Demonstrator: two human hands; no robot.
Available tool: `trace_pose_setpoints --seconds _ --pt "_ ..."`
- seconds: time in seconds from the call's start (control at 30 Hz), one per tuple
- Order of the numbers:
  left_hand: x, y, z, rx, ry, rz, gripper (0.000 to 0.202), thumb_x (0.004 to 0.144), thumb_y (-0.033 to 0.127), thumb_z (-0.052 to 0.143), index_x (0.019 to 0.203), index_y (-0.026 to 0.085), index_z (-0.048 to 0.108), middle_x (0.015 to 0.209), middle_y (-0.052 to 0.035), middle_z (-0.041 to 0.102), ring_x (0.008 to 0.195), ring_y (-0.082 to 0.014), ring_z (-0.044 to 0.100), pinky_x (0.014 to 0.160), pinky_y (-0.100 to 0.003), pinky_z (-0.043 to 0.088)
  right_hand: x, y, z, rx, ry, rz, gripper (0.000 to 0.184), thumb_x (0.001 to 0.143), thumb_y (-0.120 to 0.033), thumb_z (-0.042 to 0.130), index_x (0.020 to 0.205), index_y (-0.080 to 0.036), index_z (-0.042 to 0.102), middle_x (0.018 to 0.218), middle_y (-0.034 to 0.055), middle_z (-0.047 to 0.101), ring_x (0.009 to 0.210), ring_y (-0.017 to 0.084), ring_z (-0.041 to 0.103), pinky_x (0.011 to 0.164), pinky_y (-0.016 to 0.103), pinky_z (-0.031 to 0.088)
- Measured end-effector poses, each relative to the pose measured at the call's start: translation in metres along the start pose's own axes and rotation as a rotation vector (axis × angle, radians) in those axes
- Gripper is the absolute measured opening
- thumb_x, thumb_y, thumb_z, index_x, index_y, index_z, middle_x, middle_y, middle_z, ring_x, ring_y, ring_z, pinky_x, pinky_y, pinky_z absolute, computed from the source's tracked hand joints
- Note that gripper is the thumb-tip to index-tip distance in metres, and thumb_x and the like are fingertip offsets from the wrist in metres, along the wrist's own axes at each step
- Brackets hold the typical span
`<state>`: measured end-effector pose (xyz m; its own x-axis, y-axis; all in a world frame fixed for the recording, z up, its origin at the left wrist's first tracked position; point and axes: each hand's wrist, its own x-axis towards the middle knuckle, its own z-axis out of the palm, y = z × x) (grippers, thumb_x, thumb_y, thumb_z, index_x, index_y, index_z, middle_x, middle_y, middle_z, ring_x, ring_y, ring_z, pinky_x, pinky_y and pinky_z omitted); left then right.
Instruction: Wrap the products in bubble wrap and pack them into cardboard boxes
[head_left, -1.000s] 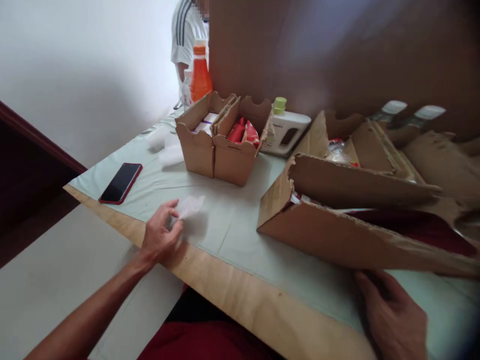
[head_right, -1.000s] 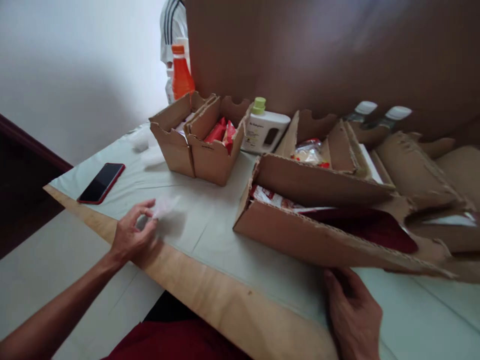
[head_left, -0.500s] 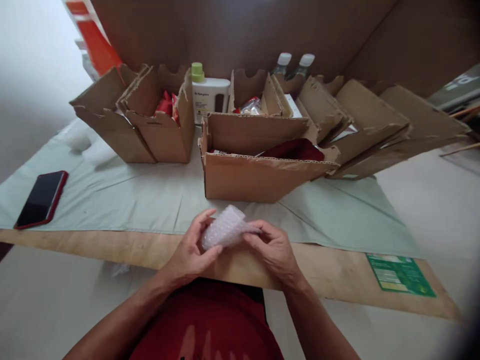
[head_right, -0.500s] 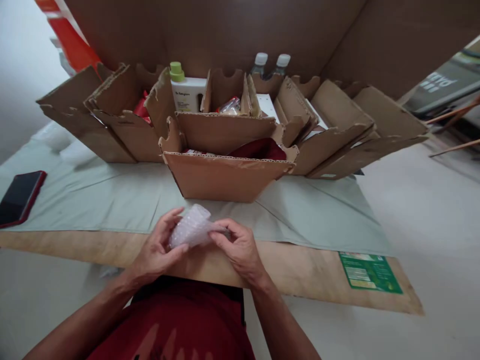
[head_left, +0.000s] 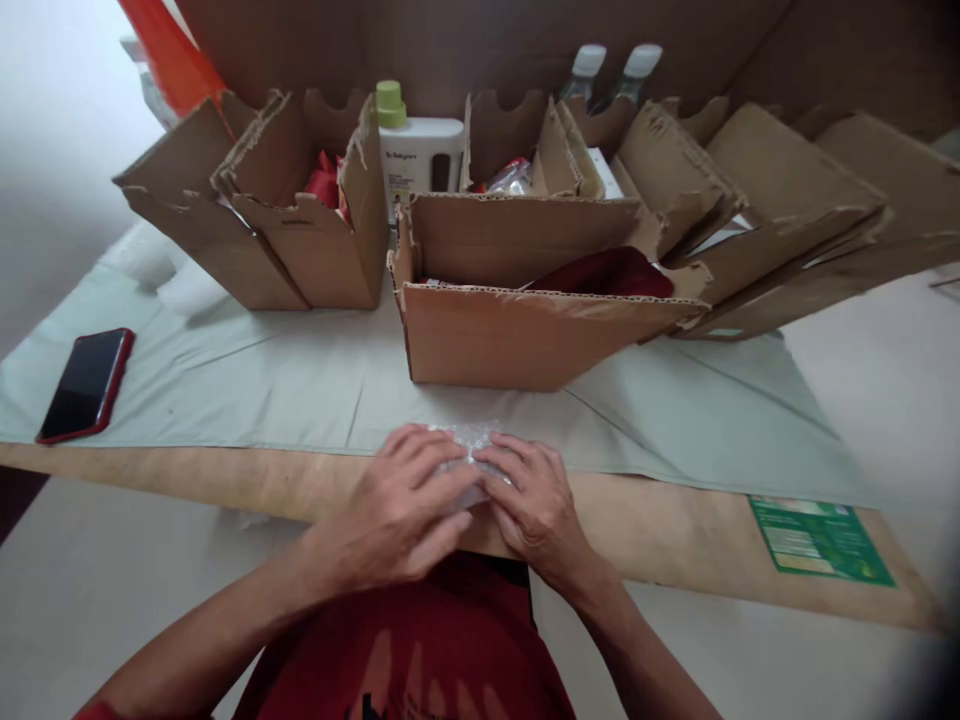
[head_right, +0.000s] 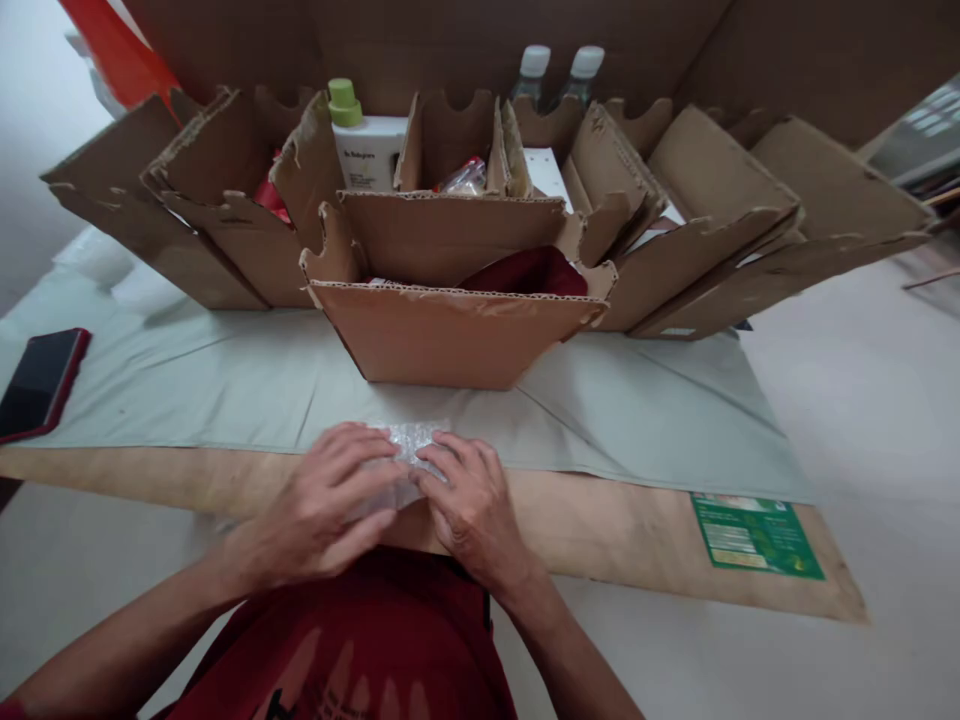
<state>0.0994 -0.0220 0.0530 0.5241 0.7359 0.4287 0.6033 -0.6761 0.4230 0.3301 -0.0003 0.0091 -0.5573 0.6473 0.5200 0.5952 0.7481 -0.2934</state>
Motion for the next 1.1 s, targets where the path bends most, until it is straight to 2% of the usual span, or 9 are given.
trace_pose_setpoints --seconds 0.1,0.17,0.3,0.4,0.53,0.7,0.83,0.97,1.1 --pt "0.003 -0.004 0.014 0.053 -0.205 0.005 0.028 0.092 0.021 0.063 0.12 0.016 0.064 0.125 -0.0131 0.07 0.124 -0.0324 0.061 0.112 -0.055 0.048 -0.005 0.0 -0.003 -0.022 -0.044 0.0 0.023 0.093 -0.005 0.057 0.101 -0.022 0.071 0.111 0.0048 0.077 0.118 0.027 0.063 0.097 0.043 0.044" --pt "-0.009 -0.018 0.013 0.098 -0.204 -0.051 0.018 0.092 0.02 0.063 0.109 0.017 0.067 0.127 -0.0122 0.07 0.127 -0.0331 0.06 0.114 -0.056 0.045 -0.012 0.003 -0.005 -0.018 -0.051 0.009 0.026 0.092 -0.003 0.058 0.103 -0.023 0.072 0.111 0.0043 0.077 0.116 0.026 0.063 0.096 0.043 0.045" --pt "-0.044 -0.042 -0.01 0.18 -0.092 -0.172 0.01 0.089 0.011 0.057 0.092 0.019 0.064 0.12 -0.0121 0.07 0.124 -0.032 0.06 0.112 -0.055 0.044 -0.022 0.004 -0.005 -0.017 -0.027 0.051 0.032 0.092 0.001 0.057 0.107 -0.023 0.072 0.112 0.0051 0.076 0.115 0.025 0.064 0.097 0.043 0.045" --pt "-0.063 -0.045 -0.023 0.234 -0.009 -0.258 0.015 0.09 0.014 0.057 0.103 0.017 0.063 0.12 -0.0144 0.067 0.118 -0.0315 0.061 0.103 -0.051 0.049 -0.022 0.001 -0.004 -0.018 -0.017 0.067 0.031 0.092 0.001 0.057 0.106 -0.021 0.072 0.11 0.0064 0.076 0.114 0.025 0.064 0.095 0.043 0.046" --pt "-0.074 -0.038 -0.02 0.366 -0.008 -0.367 0.036 0.094 0.022 0.059 0.129 0.013 0.058 0.106 -0.0131 0.067 0.096 -0.0301 0.062 0.083 -0.045 0.051 -0.016 -0.003 -0.007 -0.038 0.003 0.056 0.029 0.091 0.002 0.058 0.105 -0.02 0.071 0.108 0.0073 0.076 0.114 0.027 0.065 0.094 0.043 0.047" --pt "-0.053 -0.035 -0.016 0.278 -0.001 -0.325 0.033 0.093 0.005 0.048 0.121 0.018 0.06 0.09 -0.0046 0.066 0.082 -0.0224 0.061 0.076 -0.036 0.049 -0.011 -0.012 -0.019 -0.117 0.109 0.054 0.031 0.092 0.003 0.059 0.11 -0.021 0.067 0.105 0.0061 0.076 0.117 0.028 0.066 0.095 0.044 0.047" --pt "-0.02 -0.047 -0.015 0.344 0.046 -0.278 0.035 0.094 0.008 0.051 0.127 0.018 0.059 0.093 -0.006 0.067 0.087 -0.025 0.062 0.081 -0.04 0.05 -0.02 -0.009 -0.025 -0.24 0.14 0.091 0.033 0.091 0.003 0.06 0.112 -0.021 0.066 0.108 0.0077 0.077 0.12 0.032 0.066 0.096 0.047 0.045" --pt "-0.009 -0.059 -0.014 0.483 0.022 -0.288 0.039 0.091 0.014 0.059 0.13 0.012 0.059 0.116 -0.0183 0.068 0.102 -0.0346 0.064 0.087 -0.052 0.054 -0.037 0.004 -0.036 -0.235 -0.036 0.147 0.03 0.094 -0.004 0.055 0.117 -0.019 0.067 0.124 0.0134 0.072 0.122 0.035 0.064 0.098 0.051 0.046" --pt "-0.01 -0.045 -0.014 0.382 0.139 -0.22 0.037 0.096 0.013 0.059 0.132 0.018 0.057 0.134 -0.0178 0.063 0.126 -0.0344 0.059 0.103 -0.055 0.053 -0.026 0.01 -0.045 -0.122 0.005 0.212 0.025 0.1 -0.021 0.058 0.124 -0.019 0.065 0.136 0.0166 0.066 0.126 0.033 0.062 0.101 0.051 0.047"
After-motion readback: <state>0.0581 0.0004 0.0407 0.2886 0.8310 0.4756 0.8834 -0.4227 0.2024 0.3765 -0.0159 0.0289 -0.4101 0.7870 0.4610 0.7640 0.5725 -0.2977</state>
